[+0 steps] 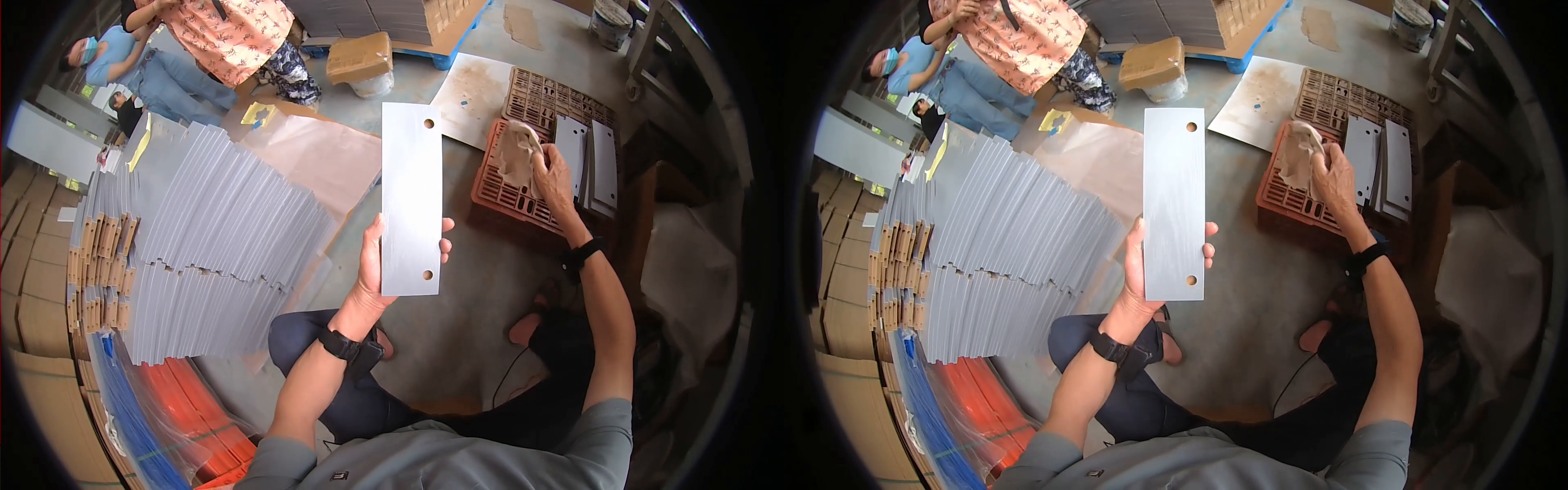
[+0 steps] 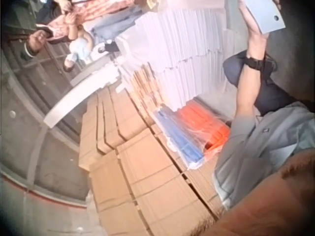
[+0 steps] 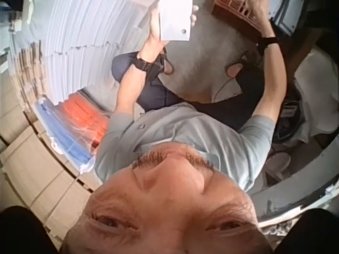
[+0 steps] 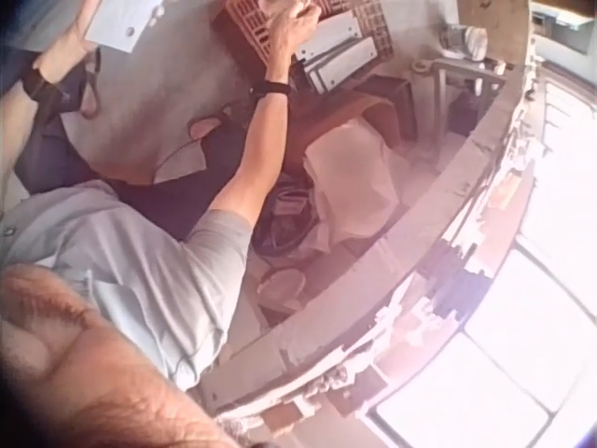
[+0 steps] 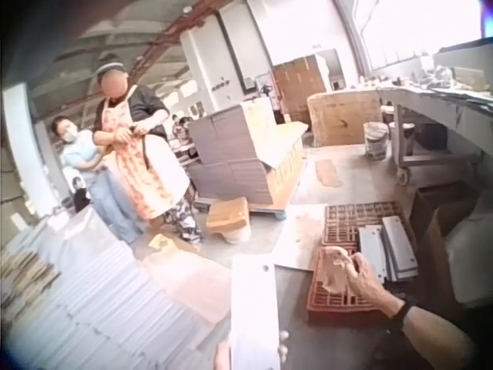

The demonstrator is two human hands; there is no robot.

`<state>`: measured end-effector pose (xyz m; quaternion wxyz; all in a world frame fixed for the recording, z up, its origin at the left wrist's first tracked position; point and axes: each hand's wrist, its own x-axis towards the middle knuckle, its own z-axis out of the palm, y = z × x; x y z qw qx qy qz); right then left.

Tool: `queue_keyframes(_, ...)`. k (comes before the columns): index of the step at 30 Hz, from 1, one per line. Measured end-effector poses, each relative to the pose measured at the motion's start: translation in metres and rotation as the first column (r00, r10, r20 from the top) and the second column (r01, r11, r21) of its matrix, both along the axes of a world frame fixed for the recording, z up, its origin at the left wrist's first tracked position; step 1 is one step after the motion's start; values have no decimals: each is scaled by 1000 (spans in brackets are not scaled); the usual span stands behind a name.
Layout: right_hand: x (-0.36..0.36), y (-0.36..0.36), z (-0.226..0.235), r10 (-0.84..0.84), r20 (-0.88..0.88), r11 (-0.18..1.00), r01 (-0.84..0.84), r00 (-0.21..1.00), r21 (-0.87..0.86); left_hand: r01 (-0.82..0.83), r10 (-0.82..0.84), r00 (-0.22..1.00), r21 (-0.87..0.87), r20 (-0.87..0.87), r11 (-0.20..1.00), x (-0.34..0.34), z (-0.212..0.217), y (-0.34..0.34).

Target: Sanding the edges of white furniture panels and wiping them clean with a cloth in a factory workshop.

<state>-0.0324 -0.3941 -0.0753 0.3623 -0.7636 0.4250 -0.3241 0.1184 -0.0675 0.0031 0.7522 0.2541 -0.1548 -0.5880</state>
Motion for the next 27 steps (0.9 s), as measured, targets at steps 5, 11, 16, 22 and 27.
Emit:
queue_keyframes(5, -14, 106, 140, 324, 192, 918, -259, 927, -300, 35, -34, 999, -36, 36, 999, 3, -6, 8)
queue_keyframes(11, -24, 219, 129, 602, -284, 470, -619, 746, -629, -16, 15, 1000, 72, 9, 997, -46, 2, 13)
queue_keyframes(16, -5, 153, 151, 402, -127, 757, -407, 907, -511, 350, -358, 932, 131, 50, 928, -73, 18, 37)
queue_keyframes(22, -31, 52, 123, 10, 279, 998, 9, 960, -67, 462, -472, 872, 100, 129, 881, -69, 9, 54)
queue_keyframes(27, -55, 40, 136, -39, 444, 998, 58, 895, -28, 522, -537, 826, 130, 169, 843, -63, 7, 55)
